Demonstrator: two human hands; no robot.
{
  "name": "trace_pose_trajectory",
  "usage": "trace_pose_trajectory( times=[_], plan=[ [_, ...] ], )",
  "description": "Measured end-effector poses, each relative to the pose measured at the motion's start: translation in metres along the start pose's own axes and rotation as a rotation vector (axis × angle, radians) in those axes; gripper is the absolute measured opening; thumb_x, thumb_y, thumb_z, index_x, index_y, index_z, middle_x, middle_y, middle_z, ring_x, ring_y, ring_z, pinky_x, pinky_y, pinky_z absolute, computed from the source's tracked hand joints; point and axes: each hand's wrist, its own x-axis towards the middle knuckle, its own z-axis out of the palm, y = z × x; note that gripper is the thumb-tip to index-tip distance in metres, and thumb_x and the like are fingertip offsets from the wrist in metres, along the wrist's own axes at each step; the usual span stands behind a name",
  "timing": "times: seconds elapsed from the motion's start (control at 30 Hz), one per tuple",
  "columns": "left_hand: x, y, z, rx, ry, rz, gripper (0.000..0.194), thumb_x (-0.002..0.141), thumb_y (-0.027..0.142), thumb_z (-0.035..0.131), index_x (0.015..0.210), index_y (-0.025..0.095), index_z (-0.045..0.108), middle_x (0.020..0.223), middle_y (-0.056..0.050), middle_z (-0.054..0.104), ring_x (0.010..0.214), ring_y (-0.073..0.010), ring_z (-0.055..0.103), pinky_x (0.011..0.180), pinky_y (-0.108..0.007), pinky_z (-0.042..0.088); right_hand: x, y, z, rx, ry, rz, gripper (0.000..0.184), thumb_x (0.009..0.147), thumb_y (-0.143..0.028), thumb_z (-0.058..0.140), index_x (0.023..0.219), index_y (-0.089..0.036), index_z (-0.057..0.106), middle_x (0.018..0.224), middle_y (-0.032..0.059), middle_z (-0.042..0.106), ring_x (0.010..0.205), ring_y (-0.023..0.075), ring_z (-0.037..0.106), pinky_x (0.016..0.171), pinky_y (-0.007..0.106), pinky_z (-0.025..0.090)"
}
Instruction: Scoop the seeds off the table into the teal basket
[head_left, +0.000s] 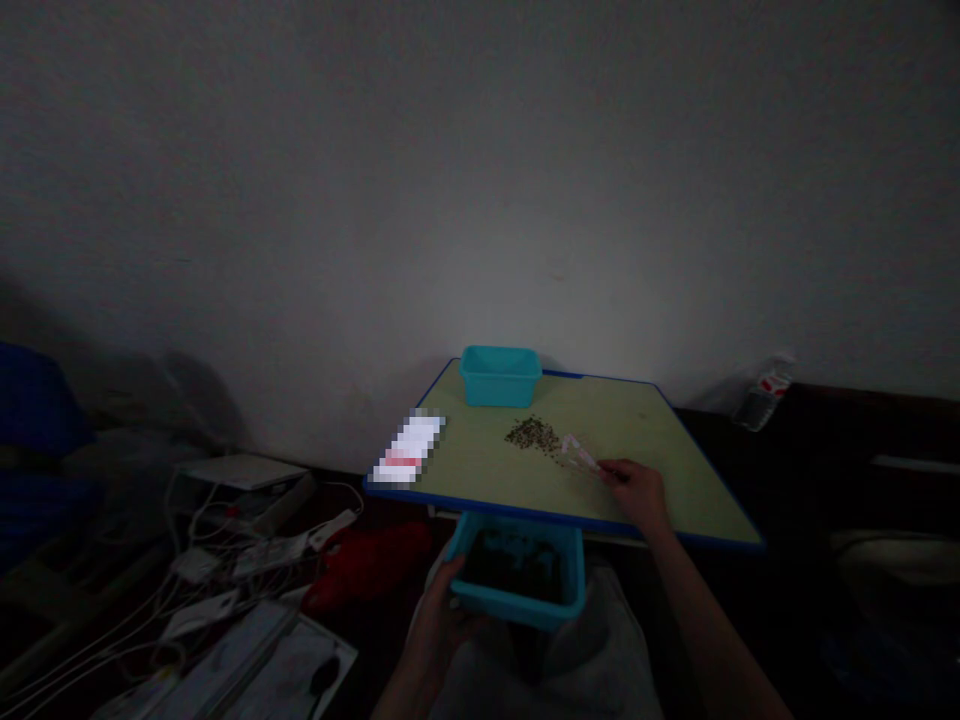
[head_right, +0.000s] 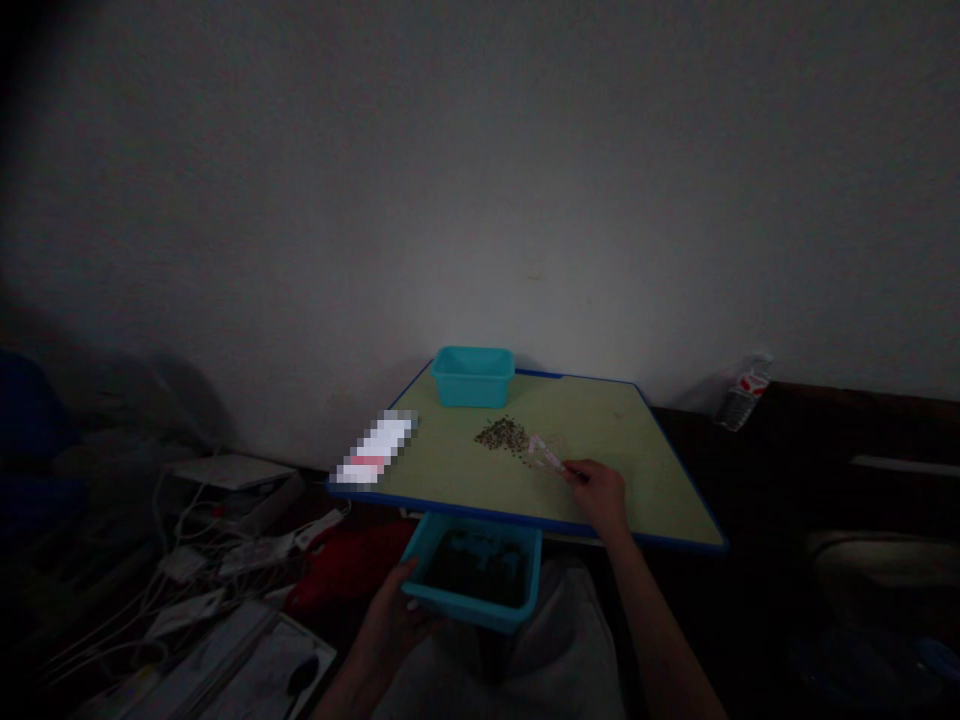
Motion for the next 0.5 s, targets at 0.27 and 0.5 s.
trace_pose_trajectory(
  times=[0.27,0.5],
  plan=[
    [0.0012,-0.0023,-0.0016,0.052,-0.02,0.046,0.053,0.081,0.045,0.068,0.13,0.025,0.059,0.111,-0.013,0.073,0.077,-0.0268,0.072,0.072,-0.046,0.059,0.003,0.0043,0.0043,-0.009,-0.01,-0.03,0.026,0.086,-0.033,0.06,0.098,-0.025,0.082,0.098,0.0051,0.081,0.087,0.0234,0.076,0.079,0.033,0.057],
    [0.004,-0.0042,-0.0031,0.043,-0.029,0.041,0.057,0.079,0.046,0.07,0.13,0.022,0.061,0.11,-0.014,0.075,0.075,-0.0269,0.073,0.069,-0.043,0.059,0.0018,0.0018,0.0003,-0.106,0.009,0.038,0.027,0.086,-0.033,0.06,0.1,-0.024,0.082,0.099,0.0062,0.081,0.086,0.0243,0.076,0.078,0.034,0.057]
  ],
)
